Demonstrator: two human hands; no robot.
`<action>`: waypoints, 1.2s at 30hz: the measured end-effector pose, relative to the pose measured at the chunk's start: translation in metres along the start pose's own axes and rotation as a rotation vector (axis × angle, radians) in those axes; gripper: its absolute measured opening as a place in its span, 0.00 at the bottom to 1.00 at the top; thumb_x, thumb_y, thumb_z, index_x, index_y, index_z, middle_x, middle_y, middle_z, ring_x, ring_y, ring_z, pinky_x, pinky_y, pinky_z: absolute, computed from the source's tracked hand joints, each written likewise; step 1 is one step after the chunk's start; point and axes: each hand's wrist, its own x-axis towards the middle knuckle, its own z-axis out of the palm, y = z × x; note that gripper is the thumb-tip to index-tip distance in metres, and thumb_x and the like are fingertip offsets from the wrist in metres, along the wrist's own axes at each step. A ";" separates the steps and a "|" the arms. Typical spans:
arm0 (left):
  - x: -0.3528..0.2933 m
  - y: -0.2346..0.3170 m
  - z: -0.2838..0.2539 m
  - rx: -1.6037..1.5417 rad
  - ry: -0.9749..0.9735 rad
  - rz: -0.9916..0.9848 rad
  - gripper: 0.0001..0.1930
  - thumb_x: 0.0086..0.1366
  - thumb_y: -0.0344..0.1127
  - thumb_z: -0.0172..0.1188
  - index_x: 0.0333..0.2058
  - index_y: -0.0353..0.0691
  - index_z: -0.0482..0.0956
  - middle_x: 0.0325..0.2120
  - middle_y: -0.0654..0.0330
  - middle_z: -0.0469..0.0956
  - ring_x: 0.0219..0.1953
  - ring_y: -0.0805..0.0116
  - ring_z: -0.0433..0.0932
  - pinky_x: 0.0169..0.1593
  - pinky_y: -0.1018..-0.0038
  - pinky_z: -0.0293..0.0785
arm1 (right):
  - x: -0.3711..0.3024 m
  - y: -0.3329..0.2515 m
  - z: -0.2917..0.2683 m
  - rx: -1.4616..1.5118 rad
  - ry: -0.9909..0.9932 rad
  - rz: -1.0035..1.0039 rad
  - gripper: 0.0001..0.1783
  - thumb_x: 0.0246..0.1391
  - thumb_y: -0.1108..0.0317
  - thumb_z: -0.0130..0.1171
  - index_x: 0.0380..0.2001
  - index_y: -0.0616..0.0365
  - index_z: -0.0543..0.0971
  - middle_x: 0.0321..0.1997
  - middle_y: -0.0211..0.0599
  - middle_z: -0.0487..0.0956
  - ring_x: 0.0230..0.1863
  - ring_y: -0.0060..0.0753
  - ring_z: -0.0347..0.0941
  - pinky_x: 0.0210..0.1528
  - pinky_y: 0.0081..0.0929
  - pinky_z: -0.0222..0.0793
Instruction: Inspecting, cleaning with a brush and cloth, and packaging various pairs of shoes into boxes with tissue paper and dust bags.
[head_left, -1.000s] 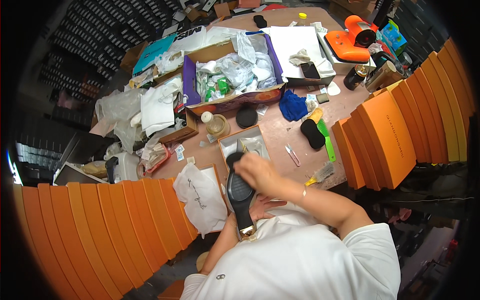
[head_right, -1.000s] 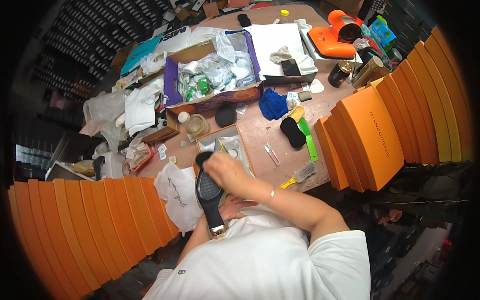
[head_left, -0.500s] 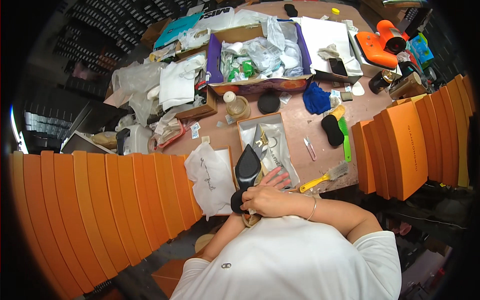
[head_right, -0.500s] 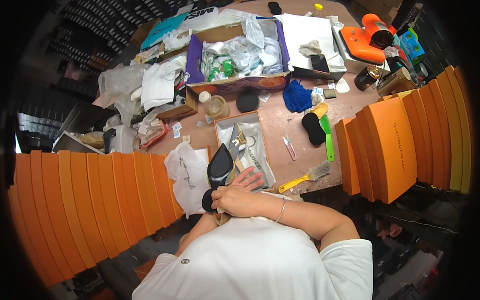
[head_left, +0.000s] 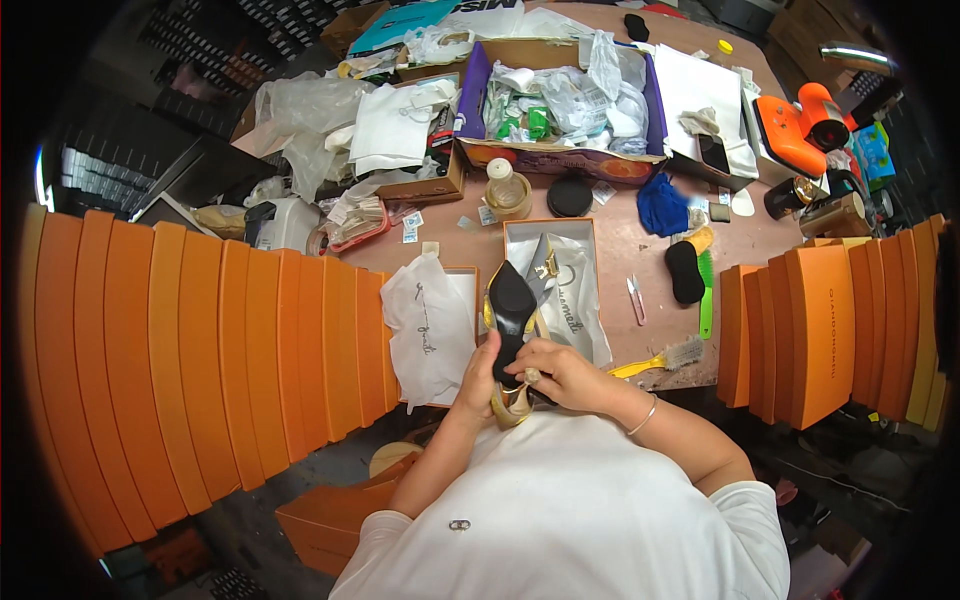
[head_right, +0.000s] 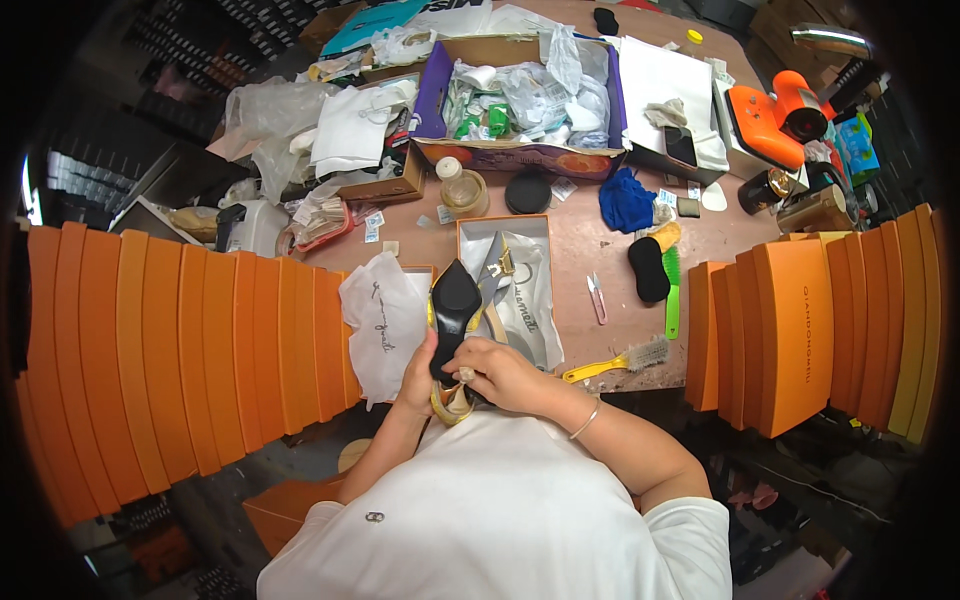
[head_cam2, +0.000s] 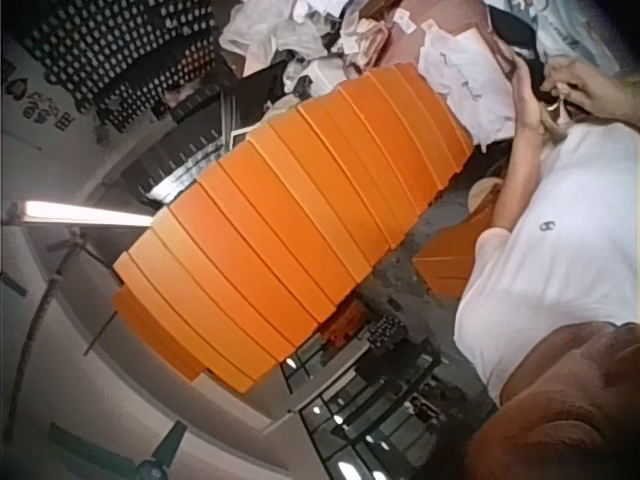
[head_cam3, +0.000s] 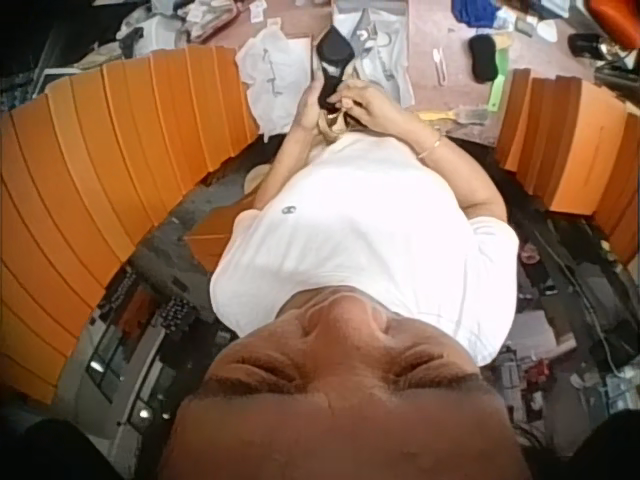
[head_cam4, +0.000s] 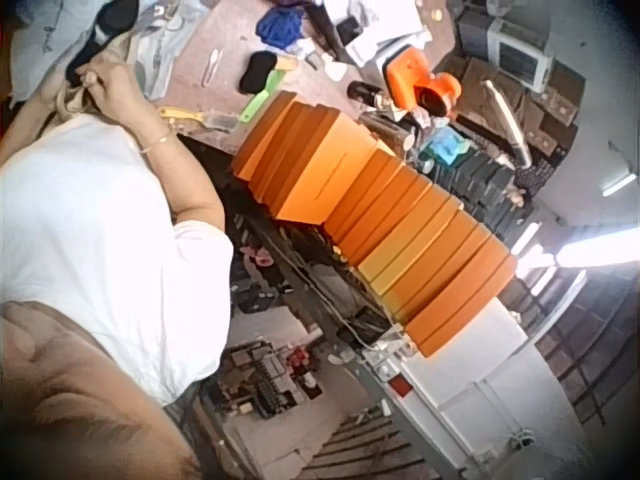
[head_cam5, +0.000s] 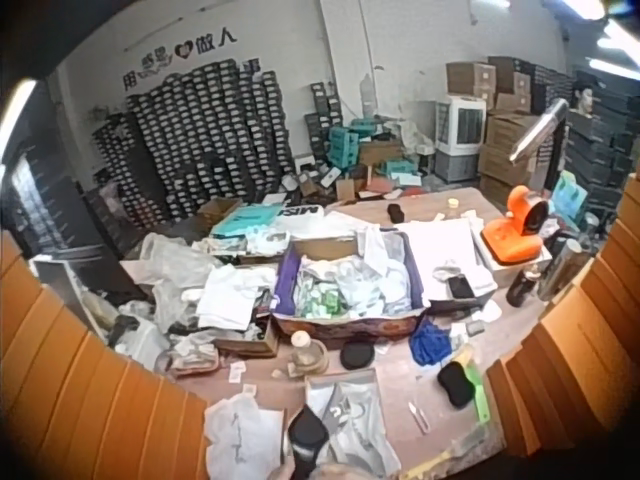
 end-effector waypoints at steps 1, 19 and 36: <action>0.005 0.000 0.006 0.095 0.075 0.032 0.25 0.72 0.55 0.42 0.43 0.36 0.73 0.35 0.61 0.76 0.35 0.73 0.77 0.36 0.77 0.76 | -0.004 -0.001 -0.003 0.026 0.012 0.023 0.12 0.52 0.78 0.56 0.42 0.64 0.79 0.39 0.44 0.75 0.42 0.44 0.73 0.46 0.32 0.69; 0.023 0.044 0.011 0.153 0.319 0.467 0.27 0.73 0.55 0.37 0.33 0.33 0.73 0.26 0.56 0.76 0.29 0.65 0.79 0.36 0.72 0.76 | -0.020 0.002 -0.007 -0.444 0.378 -0.169 0.17 0.43 0.76 0.63 0.41 0.59 0.79 0.39 0.39 0.74 0.41 0.42 0.72 0.43 0.34 0.69; 0.077 -0.080 -0.039 0.759 0.375 -0.059 0.34 0.66 0.37 0.57 0.63 0.28 0.52 0.56 0.43 0.68 0.62 0.59 0.65 0.63 0.67 0.60 | -0.073 0.043 -0.068 -0.202 0.643 0.273 0.13 0.52 0.71 0.60 0.41 0.64 0.80 0.38 0.47 0.78 0.40 0.46 0.76 0.44 0.32 0.70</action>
